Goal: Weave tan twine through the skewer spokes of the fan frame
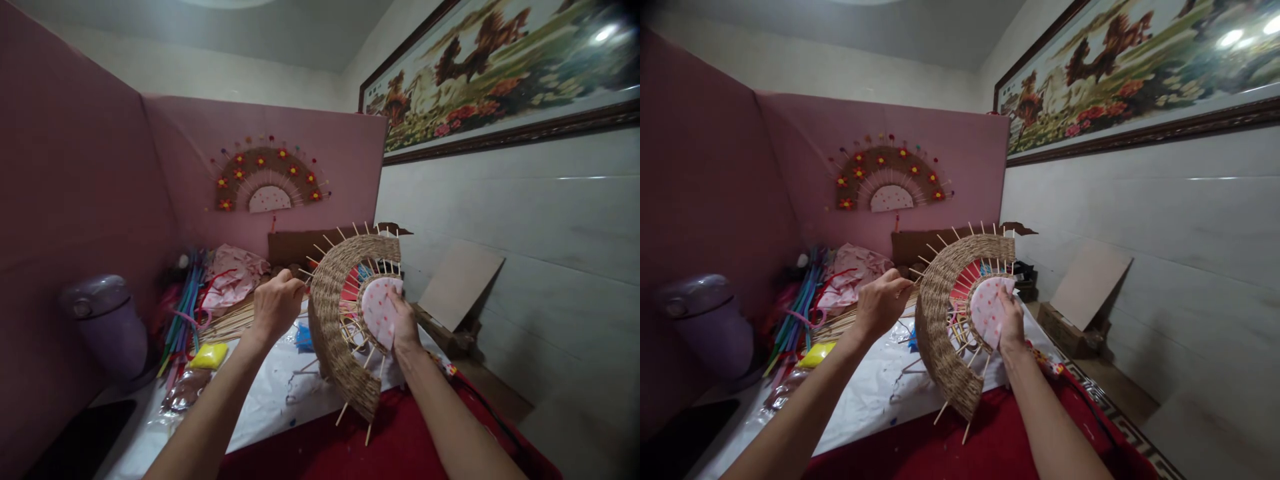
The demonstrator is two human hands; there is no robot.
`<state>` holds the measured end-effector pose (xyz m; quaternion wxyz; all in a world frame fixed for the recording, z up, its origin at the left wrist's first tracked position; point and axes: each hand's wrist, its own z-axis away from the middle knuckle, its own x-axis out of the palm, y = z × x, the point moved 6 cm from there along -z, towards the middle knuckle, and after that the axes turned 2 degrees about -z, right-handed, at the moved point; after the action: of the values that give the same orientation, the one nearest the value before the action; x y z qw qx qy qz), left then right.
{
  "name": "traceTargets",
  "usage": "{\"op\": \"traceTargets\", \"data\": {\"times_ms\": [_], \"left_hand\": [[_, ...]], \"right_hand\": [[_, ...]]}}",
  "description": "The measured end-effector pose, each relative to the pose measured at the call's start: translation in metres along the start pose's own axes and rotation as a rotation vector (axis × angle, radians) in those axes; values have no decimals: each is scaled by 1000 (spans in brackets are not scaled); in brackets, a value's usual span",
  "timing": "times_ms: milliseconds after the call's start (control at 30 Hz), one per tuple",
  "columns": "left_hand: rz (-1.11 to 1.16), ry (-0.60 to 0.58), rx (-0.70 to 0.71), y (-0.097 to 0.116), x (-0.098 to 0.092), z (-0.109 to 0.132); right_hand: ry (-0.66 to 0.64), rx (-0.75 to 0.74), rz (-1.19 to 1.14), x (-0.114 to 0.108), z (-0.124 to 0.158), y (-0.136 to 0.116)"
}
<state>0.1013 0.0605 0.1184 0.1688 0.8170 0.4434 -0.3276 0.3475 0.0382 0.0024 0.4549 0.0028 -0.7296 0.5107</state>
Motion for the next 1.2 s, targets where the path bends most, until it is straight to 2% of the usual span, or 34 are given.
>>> {"op": "traceTargets", "data": {"times_ms": [167,400,567,700,800,933,1067,1200], "left_hand": [[17,-22,95,9,4,2],[152,-25,131,10,6,3],[314,-19,52,5,4,0],[641,-65,-79,-4,11,-3],[938,-159,-208,-11,24,-3],[1235,-330,-324,-8,38,1],[1291,-397,-351,-2,39,3],[1230,-389,-321,1,35,1]], "right_hand": [[59,-39,-18,-2,0,-1],[97,-59,-50,-9,-5,1],[99,6,-95,-9,-3,4],[56,106,-144,-1,4,3],[34,191,-154,4,9,3],[53,199,-161,3,10,2],[58,189,-151,3,9,3],[113,133,-152,1,9,1]]}}
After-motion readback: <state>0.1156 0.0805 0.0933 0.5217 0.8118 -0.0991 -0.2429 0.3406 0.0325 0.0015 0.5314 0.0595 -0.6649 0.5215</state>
